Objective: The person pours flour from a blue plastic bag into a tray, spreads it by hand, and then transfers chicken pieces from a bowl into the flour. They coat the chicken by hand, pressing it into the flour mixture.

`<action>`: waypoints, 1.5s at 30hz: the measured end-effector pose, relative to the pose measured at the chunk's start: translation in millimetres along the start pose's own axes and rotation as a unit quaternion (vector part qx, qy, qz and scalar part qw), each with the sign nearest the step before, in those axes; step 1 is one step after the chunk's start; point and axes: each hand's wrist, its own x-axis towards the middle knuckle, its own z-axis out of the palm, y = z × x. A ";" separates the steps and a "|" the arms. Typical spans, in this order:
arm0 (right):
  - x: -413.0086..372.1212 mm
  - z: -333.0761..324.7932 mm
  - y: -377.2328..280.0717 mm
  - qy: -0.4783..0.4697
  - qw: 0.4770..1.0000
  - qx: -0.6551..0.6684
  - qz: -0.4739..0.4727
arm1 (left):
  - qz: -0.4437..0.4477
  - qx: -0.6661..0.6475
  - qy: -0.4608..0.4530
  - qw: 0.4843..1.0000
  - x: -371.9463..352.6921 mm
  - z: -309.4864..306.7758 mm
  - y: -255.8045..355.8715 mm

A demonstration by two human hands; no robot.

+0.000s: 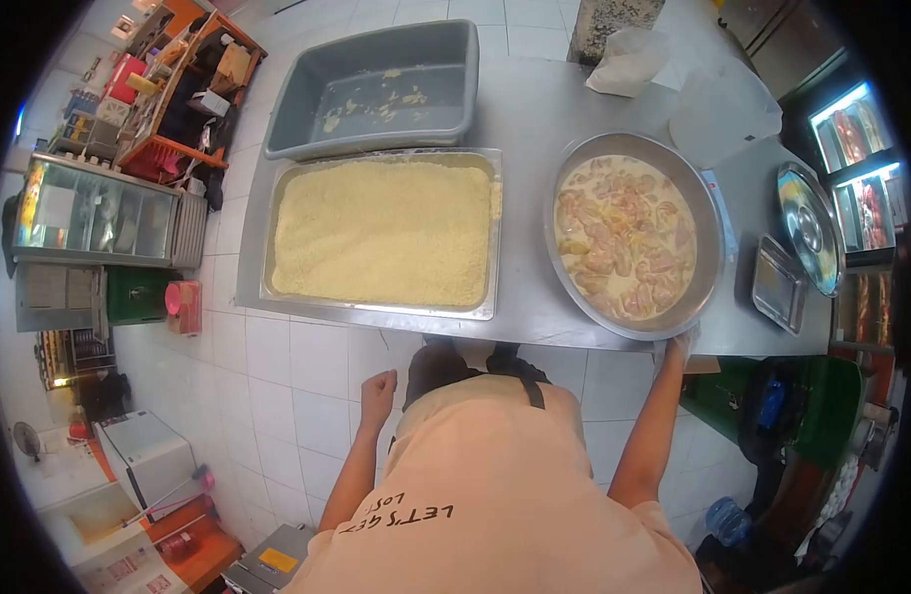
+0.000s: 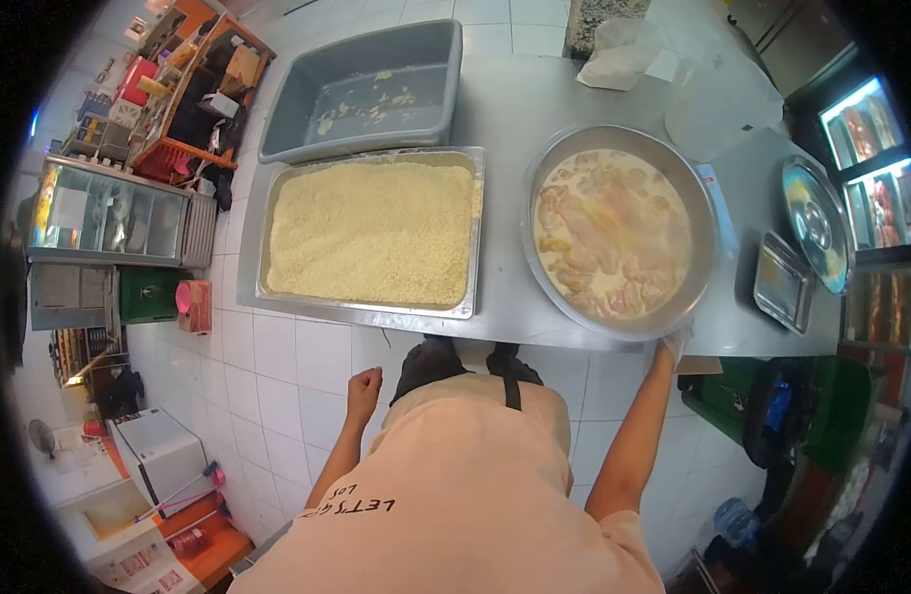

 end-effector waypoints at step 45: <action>77.8 -121.8 -341.3 -0.140 0.969 -0.202 -0.016 | -0.225 0.016 -0.129 0.966 89.1 -159.6 -160.8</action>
